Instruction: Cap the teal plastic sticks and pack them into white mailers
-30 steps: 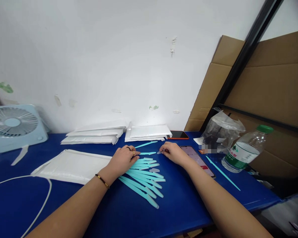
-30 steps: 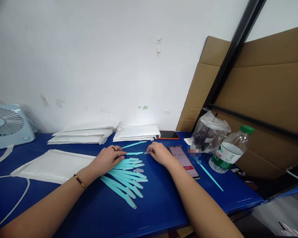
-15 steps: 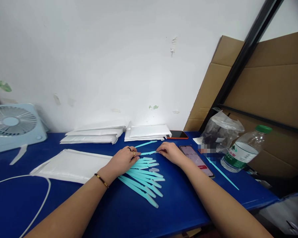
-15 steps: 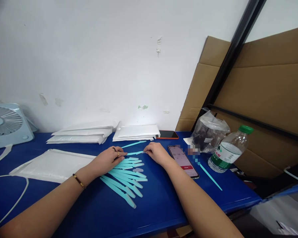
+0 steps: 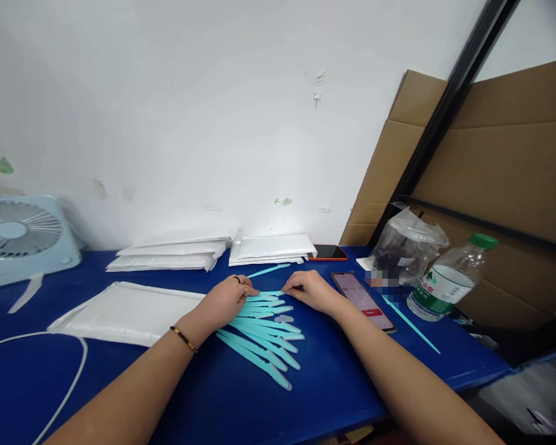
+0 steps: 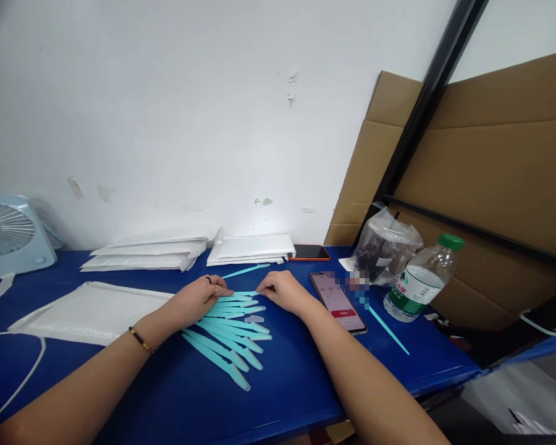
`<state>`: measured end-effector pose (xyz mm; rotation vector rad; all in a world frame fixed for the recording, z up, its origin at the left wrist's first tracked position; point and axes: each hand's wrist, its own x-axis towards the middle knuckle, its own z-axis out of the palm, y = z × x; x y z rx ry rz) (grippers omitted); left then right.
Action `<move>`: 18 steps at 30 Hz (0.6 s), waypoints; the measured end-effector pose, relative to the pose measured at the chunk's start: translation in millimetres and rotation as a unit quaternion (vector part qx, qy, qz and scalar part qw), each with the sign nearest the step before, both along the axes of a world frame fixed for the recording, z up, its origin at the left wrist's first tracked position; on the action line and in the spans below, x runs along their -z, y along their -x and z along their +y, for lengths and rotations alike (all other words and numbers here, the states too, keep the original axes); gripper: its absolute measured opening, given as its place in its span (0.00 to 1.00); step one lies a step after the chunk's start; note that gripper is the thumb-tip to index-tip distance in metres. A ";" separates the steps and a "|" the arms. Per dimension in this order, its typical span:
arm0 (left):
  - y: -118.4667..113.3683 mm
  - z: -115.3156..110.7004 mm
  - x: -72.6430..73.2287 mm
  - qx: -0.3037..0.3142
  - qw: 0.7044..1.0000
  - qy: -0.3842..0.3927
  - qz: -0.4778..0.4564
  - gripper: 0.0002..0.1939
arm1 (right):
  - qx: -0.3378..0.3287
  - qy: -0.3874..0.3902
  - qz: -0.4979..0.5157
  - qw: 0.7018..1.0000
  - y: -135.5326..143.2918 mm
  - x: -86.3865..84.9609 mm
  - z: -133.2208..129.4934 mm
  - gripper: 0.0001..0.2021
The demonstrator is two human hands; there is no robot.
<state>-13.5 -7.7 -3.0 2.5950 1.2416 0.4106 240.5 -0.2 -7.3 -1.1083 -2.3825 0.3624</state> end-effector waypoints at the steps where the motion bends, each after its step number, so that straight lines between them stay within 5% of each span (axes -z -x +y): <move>1: -0.4 -0.4 0.3 -0.008 1.000 -0.005 -0.007 0.21 | 0.008 -0.005 0.002 1.000 -7.3 -5.1 -0.5 0.11; 5: -1.9 1.5 8.9 -0.043 0.998 -0.036 -0.034 0.25 | 0.127 -0.054 0.002 0.990 -49.5 -29.3 -4.7 0.12; 8: -2.7 3.1 16.4 -0.027 0.999 -0.031 -0.009 0.31 | 0.176 -0.010 -0.055 0.983 -72.1 -40.1 -10.4 0.13; 18: 1.7 -6.6 1.8 -0.033 0.999 0.000 -0.026 0.30 | 0.190 -0.028 -0.076 0.978 -65.8 -34.8 -7.7 0.13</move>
